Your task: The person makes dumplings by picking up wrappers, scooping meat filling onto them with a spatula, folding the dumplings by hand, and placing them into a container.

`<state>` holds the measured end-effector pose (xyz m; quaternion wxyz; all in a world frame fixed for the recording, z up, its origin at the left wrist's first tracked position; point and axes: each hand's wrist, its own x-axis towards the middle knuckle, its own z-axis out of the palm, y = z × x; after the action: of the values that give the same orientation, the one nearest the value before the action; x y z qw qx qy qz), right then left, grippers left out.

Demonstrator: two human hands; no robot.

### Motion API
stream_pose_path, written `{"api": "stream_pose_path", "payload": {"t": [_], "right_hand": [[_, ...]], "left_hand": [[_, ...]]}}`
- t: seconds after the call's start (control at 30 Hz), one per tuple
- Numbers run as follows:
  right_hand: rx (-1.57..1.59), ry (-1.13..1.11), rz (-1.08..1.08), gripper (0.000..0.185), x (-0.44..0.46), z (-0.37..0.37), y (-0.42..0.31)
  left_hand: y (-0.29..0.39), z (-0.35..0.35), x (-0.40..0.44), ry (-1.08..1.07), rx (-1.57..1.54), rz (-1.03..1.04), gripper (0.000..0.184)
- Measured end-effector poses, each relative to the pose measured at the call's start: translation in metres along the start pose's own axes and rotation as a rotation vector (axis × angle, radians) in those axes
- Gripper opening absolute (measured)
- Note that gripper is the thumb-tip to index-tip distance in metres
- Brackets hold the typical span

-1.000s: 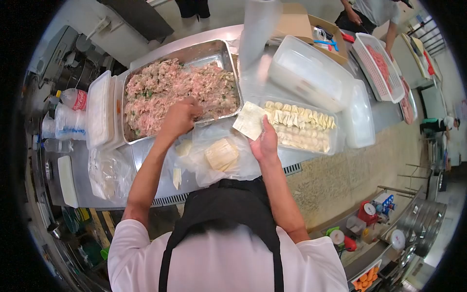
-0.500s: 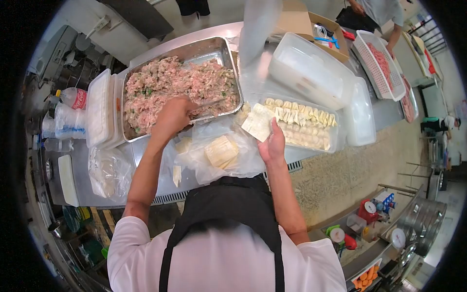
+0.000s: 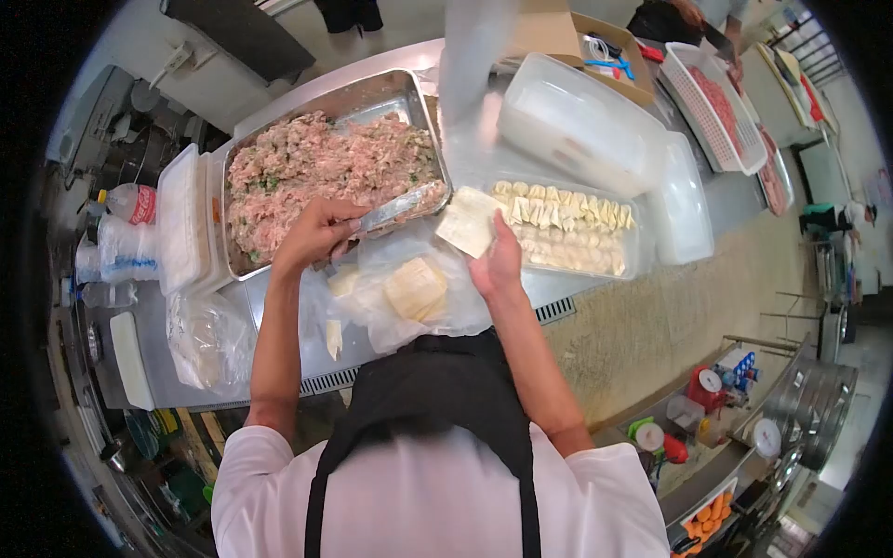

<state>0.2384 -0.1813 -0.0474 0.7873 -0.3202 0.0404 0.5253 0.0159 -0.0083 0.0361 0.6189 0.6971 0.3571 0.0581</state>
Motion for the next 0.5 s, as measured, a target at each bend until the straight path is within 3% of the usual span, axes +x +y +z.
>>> {"api": "stream_pose_path", "payload": {"t": [0.03, 0.1, 0.13, 0.17, 0.2, 0.27, 0.4, 0.47, 0.5], "right_hand": [[0.054, -0.041, 0.053, 0.048, 0.001, 0.006, 0.003], [0.110, -0.085, 0.107, 0.048, 0.013, 0.003, 0.008], [0.325, -0.460, 0.156, 0.048, 0.024, -0.006, 0.016], [0.539, -0.834, 0.204, 0.048, 0.033, -0.017, 0.023], [0.227, -0.055, 0.143, 0.048, 0.005, 0.038, 0.005], [0.237, 0.018, 0.112, 0.048, 0.014, 0.030, 0.008], [0.161, 0.087, -0.003, 0.048, 0.013, 0.021, 0.006], [0.123, 0.056, 0.010, 0.048, 0.014, 0.022, 0.009], [0.091, 0.030, 0.009, 0.048, 0.014, 0.023, 0.009]], "left_hand": [[-0.003, 0.006, -0.001, -0.008, 0.000, 0.002, 0.028], [-0.019, 0.019, 0.000, 0.032, -0.007, 0.202, 0.032], [-0.028, 0.029, 0.004, 0.050, 0.083, 0.382, 0.035], [-0.038, 0.037, 0.004, 0.052, 0.086, 0.382, 0.035], [-0.045, 0.044, 0.001, 0.122, 0.286, 0.409, 0.034], [-0.044, 0.045, -0.010, 0.195, 0.572, 0.446, 0.033], [-0.012, 0.052, -0.036, 0.265, 0.610, 0.360, 0.036], [-0.012, 0.066, -0.027, 0.298, 0.458, 0.585, 0.039], [-0.021, 0.063, -0.023, 0.313, 0.462, 0.578, 0.039]]}}
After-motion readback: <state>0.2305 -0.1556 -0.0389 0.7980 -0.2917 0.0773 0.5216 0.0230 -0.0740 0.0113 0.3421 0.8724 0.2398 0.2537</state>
